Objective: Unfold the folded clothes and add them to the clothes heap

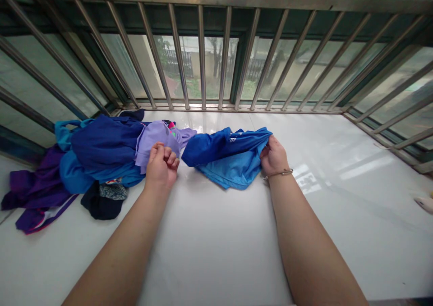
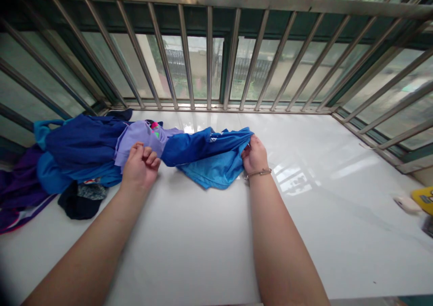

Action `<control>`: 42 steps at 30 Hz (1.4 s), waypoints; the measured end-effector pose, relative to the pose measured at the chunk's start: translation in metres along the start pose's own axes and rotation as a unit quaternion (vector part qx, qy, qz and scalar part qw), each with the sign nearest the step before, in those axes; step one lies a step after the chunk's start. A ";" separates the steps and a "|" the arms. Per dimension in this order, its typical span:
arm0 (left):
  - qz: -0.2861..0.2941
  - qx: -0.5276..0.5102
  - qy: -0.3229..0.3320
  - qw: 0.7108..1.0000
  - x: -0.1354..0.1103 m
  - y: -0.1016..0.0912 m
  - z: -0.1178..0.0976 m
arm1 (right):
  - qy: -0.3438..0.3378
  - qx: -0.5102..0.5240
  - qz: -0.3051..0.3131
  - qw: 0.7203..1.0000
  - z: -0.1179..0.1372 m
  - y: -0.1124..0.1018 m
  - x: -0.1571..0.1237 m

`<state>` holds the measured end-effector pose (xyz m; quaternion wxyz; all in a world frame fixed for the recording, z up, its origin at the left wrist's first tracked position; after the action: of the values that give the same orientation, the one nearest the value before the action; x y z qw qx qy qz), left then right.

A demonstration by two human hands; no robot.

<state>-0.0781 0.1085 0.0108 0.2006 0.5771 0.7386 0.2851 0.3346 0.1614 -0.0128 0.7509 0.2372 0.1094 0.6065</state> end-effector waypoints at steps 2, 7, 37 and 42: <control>-0.013 -0.006 -0.020 1.000 0.001 -0.003 0.003 | 0.004 0.082 -0.003 0.997 0.004 -0.003 0.002; 0.121 0.129 -0.042 0.983 -0.013 0.025 0.021 | 0.149 0.086 0.212 0.962 0.003 0.034 -0.032; 0.218 0.598 0.156 0.756 -0.051 0.064 0.011 | 0.193 -0.030 0.252 0.948 -0.015 0.077 -0.048; 0.431 0.622 0.038 0.652 -0.079 0.084 0.058 | 0.028 -0.355 0.194 0.914 -0.007 0.077 -0.042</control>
<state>0.0403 0.0575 0.0190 -0.3789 0.8091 0.4179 -0.1651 0.2548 0.1345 0.0135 0.6500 -0.0451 -0.1404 0.7455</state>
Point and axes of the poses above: each hand's wrist, its own x-axis towards the middle knuckle, its own y-axis out of the palm, z = x × y, the point moved 8 cm from there along x, towards the middle knuckle, and after that the axes turned 6 degrees about z, right-handed, at the moved point
